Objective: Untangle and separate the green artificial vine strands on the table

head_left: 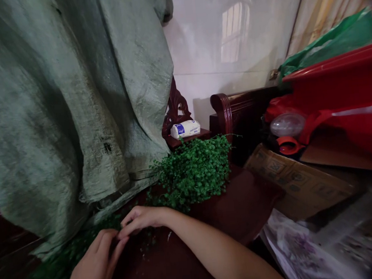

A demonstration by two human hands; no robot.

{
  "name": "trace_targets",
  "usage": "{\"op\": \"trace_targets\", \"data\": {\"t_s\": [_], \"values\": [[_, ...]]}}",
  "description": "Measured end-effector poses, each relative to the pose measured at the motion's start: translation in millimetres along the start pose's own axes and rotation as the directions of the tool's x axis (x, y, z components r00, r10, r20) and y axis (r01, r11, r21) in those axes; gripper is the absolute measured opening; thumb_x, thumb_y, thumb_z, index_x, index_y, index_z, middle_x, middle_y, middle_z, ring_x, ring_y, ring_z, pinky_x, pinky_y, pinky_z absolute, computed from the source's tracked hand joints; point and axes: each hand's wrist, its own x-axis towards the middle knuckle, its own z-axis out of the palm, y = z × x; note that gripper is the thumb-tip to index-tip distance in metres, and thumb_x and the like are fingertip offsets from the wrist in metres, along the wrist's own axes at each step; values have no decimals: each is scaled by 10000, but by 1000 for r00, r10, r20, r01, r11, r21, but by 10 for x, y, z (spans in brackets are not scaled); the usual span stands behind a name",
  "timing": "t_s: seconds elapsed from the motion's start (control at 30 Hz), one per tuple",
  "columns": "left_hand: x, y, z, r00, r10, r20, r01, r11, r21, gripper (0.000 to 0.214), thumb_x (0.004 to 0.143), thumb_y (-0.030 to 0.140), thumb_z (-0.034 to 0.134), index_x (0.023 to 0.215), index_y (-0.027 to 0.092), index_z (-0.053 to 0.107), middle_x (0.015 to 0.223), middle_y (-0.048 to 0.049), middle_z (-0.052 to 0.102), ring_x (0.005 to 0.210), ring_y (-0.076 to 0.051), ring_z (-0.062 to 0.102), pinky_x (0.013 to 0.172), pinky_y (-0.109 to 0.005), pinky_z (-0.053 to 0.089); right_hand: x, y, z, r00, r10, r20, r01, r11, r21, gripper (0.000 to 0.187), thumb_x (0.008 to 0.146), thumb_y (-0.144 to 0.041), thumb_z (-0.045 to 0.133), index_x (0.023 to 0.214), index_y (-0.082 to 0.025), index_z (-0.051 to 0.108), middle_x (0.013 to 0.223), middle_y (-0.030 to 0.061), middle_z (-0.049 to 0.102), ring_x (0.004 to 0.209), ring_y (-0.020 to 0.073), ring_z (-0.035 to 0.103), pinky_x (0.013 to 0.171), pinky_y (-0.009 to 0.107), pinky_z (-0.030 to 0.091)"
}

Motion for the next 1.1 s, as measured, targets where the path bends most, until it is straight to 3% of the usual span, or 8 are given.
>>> {"op": "trace_targets", "data": {"t_s": [0.23, 0.37, 0.57, 0.73, 0.87, 1.0, 1.1], "values": [[5, 19, -41, 991, 14, 136, -8, 999, -49, 408, 927, 589, 335, 817, 254, 540, 760, -4, 651, 615, -192, 674, 524, -271, 474, -111, -76, 50, 999, -29, 26, 31, 995, -98, 288, 702, -51, 629, 472, -136, 479, 462, -103, 346, 507, 49, 282, 515, 224, 181], [3, -23, -73, 992, 63, 105, -57, 997, -54, 376, 917, 572, 376, 805, 254, 544, 729, 4, 641, 584, -182, 663, 510, -263, 459, -111, -86, 146, 999, -41, 7, 41, 998, -56, 292, 689, -49, 627, 464, -142, 466, 469, -96, 370, 504, 50, 311, 519, 204, 219], [-7, -65, -112, 998, 40, 43, -34, 991, -129, 319, 902, 527, 428, 909, 251, 587, 832, -8, 685, 664, -174, 683, 566, -239, 492, -49, -73, 290, 988, -5, -151, 22, 994, 109, 289, 656, -36, 630, 444, -150, 469, 454, -87, 406, 496, 55, 373, 523, 188, 272], [1, -30, -97, 994, -100, 50, 111, 942, -315, 345, 822, 560, 539, 886, 233, 630, 831, -17, 706, 716, -195, 688, 613, -233, 515, -34, -48, 317, 976, -13, -218, 43, 990, 133, 324, 616, -179, 767, 451, -154, 489, 458, -84, 436, 502, 58, 378, 501, 193, 257], [20, 50, -93, 947, -303, 110, 315, 792, -523, 393, 776, 583, 588, 887, 208, 631, 805, -17, 707, 737, -215, 683, 644, -252, 528, -39, -49, 307, 981, -31, -190, 65, 982, 175, 287, 619, -263, 806, 516, -147, 564, 485, -73, 480, 486, 57, 378, 474, 210, 222], [47, 67, -93, 900, -425, 98, 395, 696, -599, 451, 739, 594, 616, 949, 196, 640, 858, -34, 718, 799, -241, 683, 708, -298, 540, -45, -71, 296, 989, -82, -119, 111, 958, 265, 327, 775, -229, 653, 491, -155, 509, 418, -94, 366, 400, 48, 284, 445, 227, 184], [58, 41, -95, 912, -410, 1, 346, 769, -537, 452, 728, 576, 633, 994, 212, 669, 957, -44, 721, 879, -255, 675, 790, -335, 531, -41, -83, 289, 991, -76, -114, 102, 963, 248, 390, 817, -118, 478, 434, -169, 426, 361, -89, 314, 366, 57, 262, 446, 228, 219]]}}
